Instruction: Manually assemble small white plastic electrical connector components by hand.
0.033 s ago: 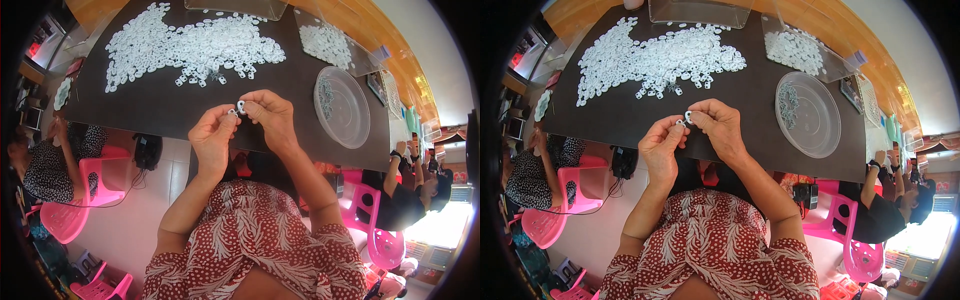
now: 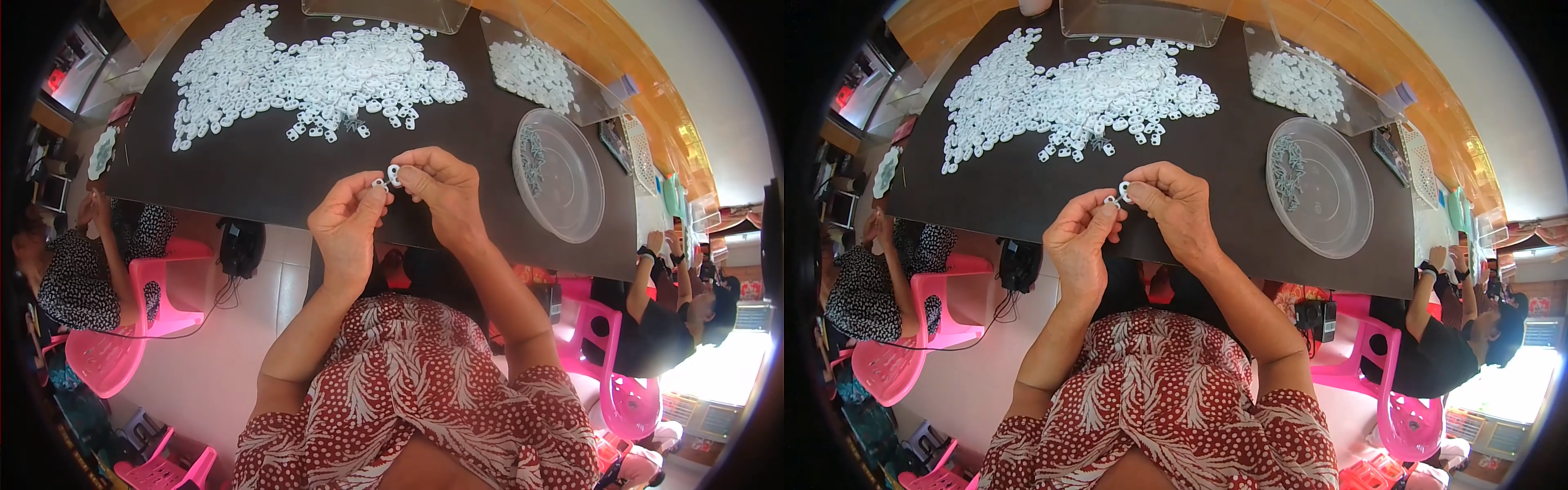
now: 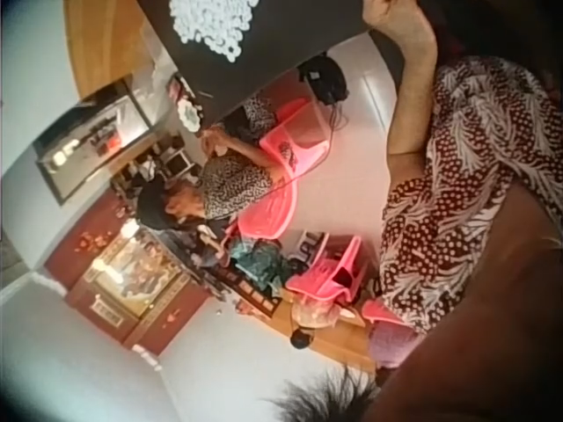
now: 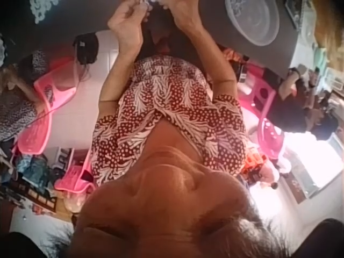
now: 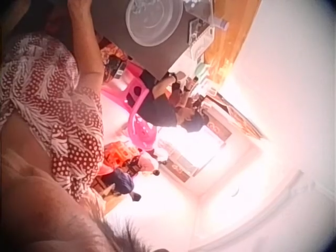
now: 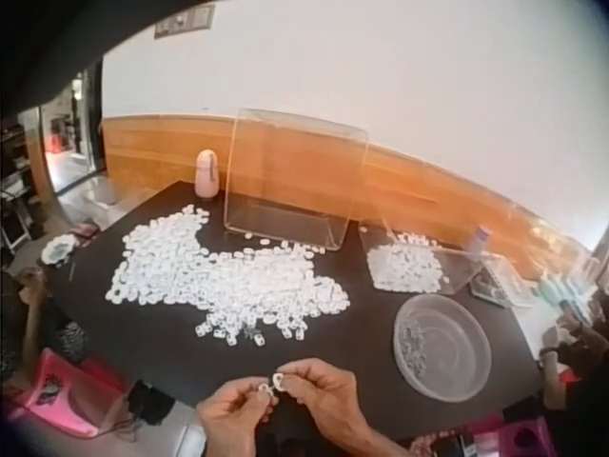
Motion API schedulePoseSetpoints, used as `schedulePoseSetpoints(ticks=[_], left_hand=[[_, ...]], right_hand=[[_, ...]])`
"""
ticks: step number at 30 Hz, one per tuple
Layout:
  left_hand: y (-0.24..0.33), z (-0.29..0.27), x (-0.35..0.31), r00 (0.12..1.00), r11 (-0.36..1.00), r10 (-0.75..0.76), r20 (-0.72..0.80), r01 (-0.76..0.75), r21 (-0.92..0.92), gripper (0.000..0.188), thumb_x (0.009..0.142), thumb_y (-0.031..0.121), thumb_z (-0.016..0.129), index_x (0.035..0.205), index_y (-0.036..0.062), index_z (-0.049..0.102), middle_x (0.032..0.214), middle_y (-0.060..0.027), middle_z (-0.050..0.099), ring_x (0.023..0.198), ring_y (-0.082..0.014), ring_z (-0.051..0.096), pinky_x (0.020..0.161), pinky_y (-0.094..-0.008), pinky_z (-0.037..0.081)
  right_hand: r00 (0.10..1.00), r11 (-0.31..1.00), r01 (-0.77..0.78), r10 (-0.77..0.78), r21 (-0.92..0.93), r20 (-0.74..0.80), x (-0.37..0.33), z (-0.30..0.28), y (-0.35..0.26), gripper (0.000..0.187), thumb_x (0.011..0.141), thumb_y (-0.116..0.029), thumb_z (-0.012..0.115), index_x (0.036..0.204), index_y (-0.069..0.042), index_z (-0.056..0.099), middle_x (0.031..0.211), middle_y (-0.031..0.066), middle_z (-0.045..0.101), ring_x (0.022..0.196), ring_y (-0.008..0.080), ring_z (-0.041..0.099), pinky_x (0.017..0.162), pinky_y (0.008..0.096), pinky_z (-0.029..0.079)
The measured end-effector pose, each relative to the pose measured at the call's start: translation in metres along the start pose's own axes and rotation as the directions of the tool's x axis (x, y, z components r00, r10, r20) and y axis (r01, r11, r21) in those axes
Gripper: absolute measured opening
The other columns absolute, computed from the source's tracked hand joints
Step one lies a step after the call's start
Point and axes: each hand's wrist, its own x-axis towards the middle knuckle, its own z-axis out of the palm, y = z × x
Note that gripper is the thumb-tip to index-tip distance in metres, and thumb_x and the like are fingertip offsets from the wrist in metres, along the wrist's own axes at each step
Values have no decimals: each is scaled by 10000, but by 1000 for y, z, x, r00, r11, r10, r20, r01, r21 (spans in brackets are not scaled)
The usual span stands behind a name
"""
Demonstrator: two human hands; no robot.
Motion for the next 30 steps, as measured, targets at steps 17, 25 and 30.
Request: schedulePoseSetpoints(ticks=[17,25,30], left_hand=[[-2,-3,-2,1000,997,0,-28,2,79,130,864,20,586,982,-22,621,797,-19,621,672,-38,531,579,-166,409],[-5,0,-4,998,996,56,-23,-54,78,139,865,8,581,992,-34,620,816,-22,616,701,-48,541,603,-168,421],[-7,-2,-3,999,996,51,-4,-50,79,153,857,17,593,1000,-31,623,801,-28,622,676,-52,542,565,-169,414]], right_hand=[[988,985,156,-156,-69,2,-2,5,4,119,845,-19,595,942,20,652,825,12,637,755,55,556,683,195,443],[979,956,201,-204,-213,9,-6,9,6,118,840,14,581,936,24,648,844,24,630,787,67,567,716,203,450],[969,929,241,-246,-281,18,-6,8,10,128,831,43,568,931,23,645,829,29,609,776,73,557,698,210,443]])
